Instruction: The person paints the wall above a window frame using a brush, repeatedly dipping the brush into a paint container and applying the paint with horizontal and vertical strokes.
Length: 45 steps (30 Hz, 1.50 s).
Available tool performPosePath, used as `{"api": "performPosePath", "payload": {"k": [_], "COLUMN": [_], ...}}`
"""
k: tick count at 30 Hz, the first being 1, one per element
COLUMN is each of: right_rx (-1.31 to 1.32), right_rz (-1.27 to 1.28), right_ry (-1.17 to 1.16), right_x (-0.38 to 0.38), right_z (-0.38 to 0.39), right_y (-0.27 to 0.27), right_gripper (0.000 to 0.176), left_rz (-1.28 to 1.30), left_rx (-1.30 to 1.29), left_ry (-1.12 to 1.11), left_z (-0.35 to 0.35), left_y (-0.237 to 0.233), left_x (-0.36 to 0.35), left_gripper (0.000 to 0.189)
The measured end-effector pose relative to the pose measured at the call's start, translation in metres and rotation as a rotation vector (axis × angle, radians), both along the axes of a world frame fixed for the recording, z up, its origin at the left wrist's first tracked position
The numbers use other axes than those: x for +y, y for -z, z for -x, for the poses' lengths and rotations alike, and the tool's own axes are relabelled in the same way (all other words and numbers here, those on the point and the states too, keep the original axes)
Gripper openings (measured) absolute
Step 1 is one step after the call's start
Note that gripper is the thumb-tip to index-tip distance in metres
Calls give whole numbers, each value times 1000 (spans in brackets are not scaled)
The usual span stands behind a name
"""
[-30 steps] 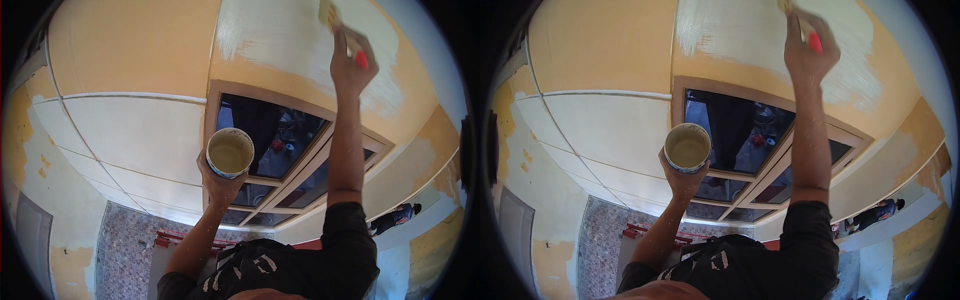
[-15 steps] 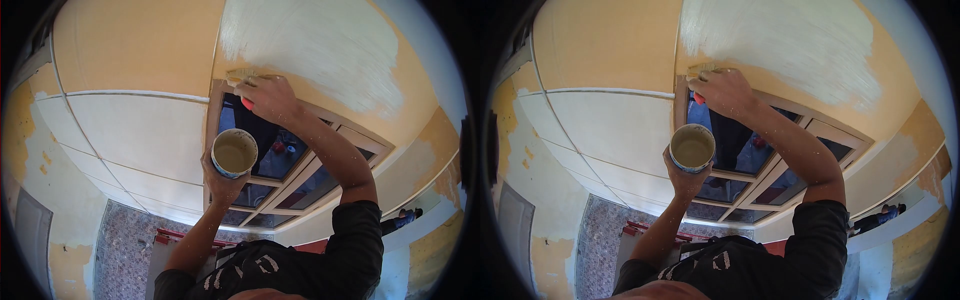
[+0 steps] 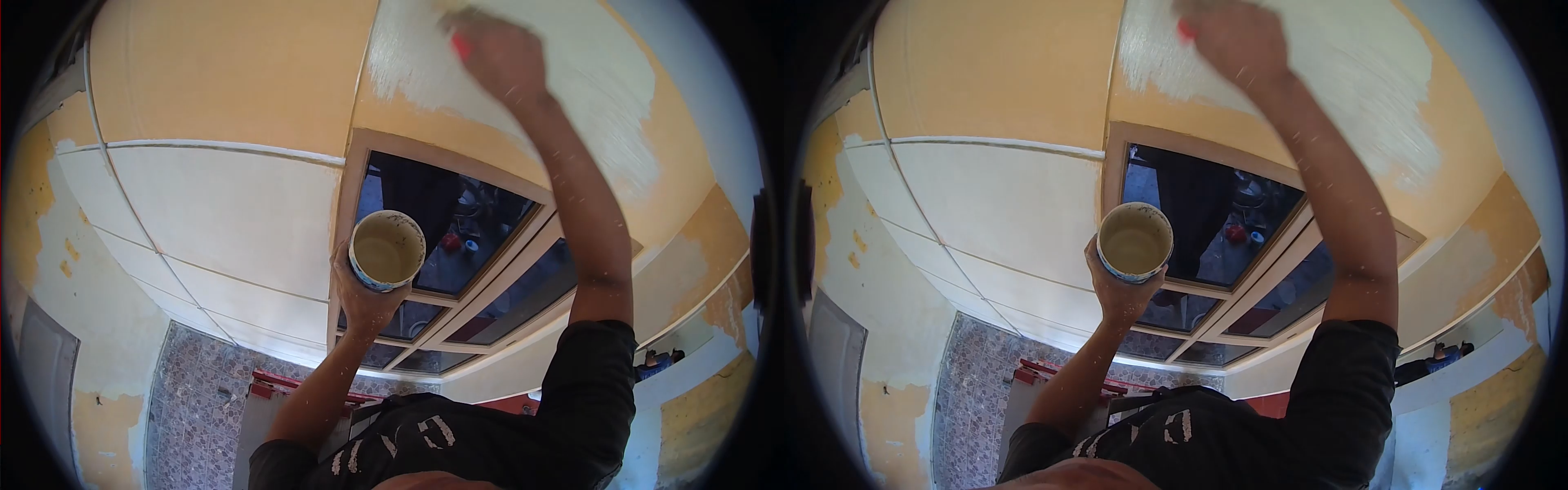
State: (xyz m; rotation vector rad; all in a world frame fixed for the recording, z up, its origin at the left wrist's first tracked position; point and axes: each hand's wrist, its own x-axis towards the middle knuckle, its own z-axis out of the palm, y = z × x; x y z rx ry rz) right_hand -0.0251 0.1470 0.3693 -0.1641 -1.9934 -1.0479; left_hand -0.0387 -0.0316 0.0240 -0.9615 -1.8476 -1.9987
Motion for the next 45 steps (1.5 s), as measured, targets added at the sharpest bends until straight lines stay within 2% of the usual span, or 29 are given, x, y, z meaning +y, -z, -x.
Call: {"api": "performPosePath", "payload": {"k": [2, 4, 5, 7, 10, 12, 13, 14, 17, 18, 20, 21, 22, 23, 24, 26, 28, 31, 32, 33, 35, 36, 37, 38, 39, 40, 41, 43, 45], "right_rx": [-169, -264, -259, -436, -230, -135, -84, -32, 104, 106, 97, -1, -62, -81, -100, -205, -449, -463, -371, -281, -127, 99, -11, 65, 163, 259, 257, 60, -52], "right_rz": [-116, -62, -63, 178, 106, 249, 347, 441, 48, 45, -186, -51, -169, -230, -294, -237, -17, 119, 141, 162, 328, 186, 400, 298, 71, -155, -154, -18, -40], "right_ry": [-145, -273, -267, -94, -193, 31, -66, -165, -193, -195, -313, -70, -271, -245, -222, -204, -162, -257, -226, -196, 40, -23, -22, 37, -49, -133, -127, -34, 22], "right_x": [1, -9, -20, -38, -14, -14, -32, -45, -31, -26, -24, -29, -5, 14, 26, 19, -11, -16, -13, -15, -25, 13, -40, -30, -15, 1, -2, -7, 21], "right_z": [5, 7, 5, -1, 7, 7, -3, -10, -4, -1, 4, 3, 13, 17, 18, 14, 1, -2, -1, 1, -6, 2, -23, -22, -22, -21, -24, -32, -33], "right_y": [50, 87, 92, 91, 45, -25, -58, -85, -124, -123, -109, -94, -73, -46, -19, 36, 69, 66, 51, 20, -51, -79, -103, -120, -127, -126, -117, -94, -37], "right_gripper": [26, 28, 28, 16, 17, 25, 14, 15, 21, 21, 17, 16, 18, 16, 27, 32, 28, 23, 25, 28, 27, 27, 20, 18, 17, 17, 17, 18, 24], "left_rz": [10, -2, -9, -38, -77, -72, -34, 1, -5, -8, 21, 19, 27, 36, 34, -50, -50, -51, -52, -56, -41, -42, -36, -30, -32, -11, 10, 7, 0], "left_rx": [-10, -24, -41, -22, -6, -3, -2, 0, -7, -4, 6, 6, -7, -18, -14, 11, 5, 11, 14, 16, 13, 13, 15, 16, 16, 15, 14, 18, 21], "left_ry": [11, 13, 17, 18, 15, 15, 22, 26, 20, 19, 15, 16, 16, 15, 13, -5, -4, 6, 9, 10, 7, 7, 3, 0, 2, 6, 12, 15, 15], "left_z": [0, -1, -1, 0, 1, -1, -2, -2, -2, -1, -1, -2, -2, -1, 0, 0, -1, 0, 0, 0, -1, -1, -1, -1, -1, -1, -2, -1, -1], "left_y": [0, -1, -1, 2, 2, 2, 0, -1, 1, 0, -1, -1, 0, 0, 2, 3, 4, 4, 4, 3, 3, 2, 1, 0, -1, -2, -1, 0, 1], "left_x": [-1, -1, -2, -1, 2, 1, -1, -2, -1, -1, -1, -1, 0, -1, 0, 3, 3, 2, 3, 3, 1, 1, 0, 0, 0, -1, -1, 0, 0], "left_gripper": [108, 108, 108, 107, 106, 105, 106, 107, 107, 107, 108, 108, 109, 109, 109, 105, 105, 104, 104, 104, 104, 104, 105, 105, 105, 106, 107, 107, 107]}}
